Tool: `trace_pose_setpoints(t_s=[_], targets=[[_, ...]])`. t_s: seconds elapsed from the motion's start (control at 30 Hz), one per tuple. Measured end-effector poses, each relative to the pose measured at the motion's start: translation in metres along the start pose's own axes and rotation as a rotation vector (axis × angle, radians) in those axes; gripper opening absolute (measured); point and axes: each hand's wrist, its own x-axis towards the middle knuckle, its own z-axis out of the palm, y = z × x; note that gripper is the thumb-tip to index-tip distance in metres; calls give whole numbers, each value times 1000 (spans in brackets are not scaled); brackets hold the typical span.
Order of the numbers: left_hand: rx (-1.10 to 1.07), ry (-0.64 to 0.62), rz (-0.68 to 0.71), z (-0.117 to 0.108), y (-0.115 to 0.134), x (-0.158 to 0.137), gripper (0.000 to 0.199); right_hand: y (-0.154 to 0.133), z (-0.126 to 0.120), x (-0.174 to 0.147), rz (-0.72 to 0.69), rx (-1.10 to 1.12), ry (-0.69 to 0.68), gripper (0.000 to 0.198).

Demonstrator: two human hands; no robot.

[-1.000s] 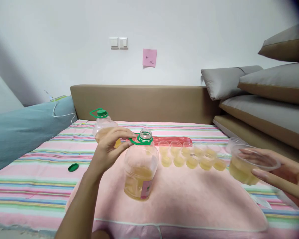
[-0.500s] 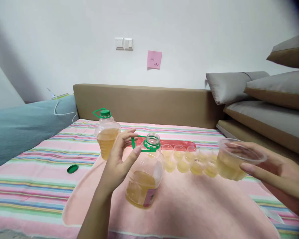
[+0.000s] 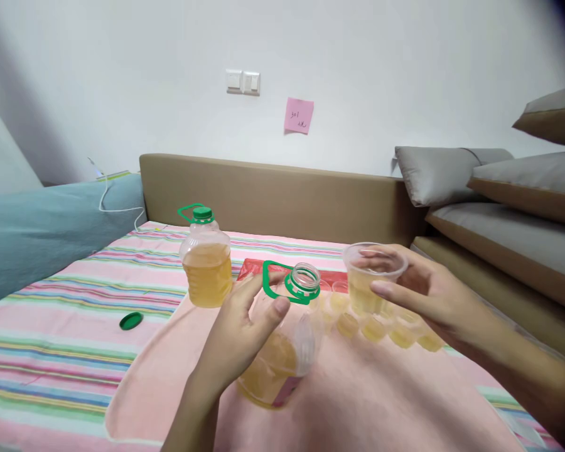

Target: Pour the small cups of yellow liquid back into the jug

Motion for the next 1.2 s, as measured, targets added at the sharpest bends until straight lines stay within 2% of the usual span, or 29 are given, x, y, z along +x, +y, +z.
trace_pose_setpoints(t_s=[0.17,0.4,0.7,0.87,1.2], targets=[[108,-41,-54,-2,-3,-1,74,-5,13,13,-42,-62,-77,56],[134,-54,-65,2,-7,-3,68,-15,16,22,-49,-174,-100,59],[133,-35,-7,12,4,-1,58,-28,21,26,-74,-241,-99,57],[141,-21,-62,13,4,0,60,-35,20,29,-69,-282,-113,62],[151,8,-85,15,-2,-1,63,-50,18,31,-87,-460,-101,66]])
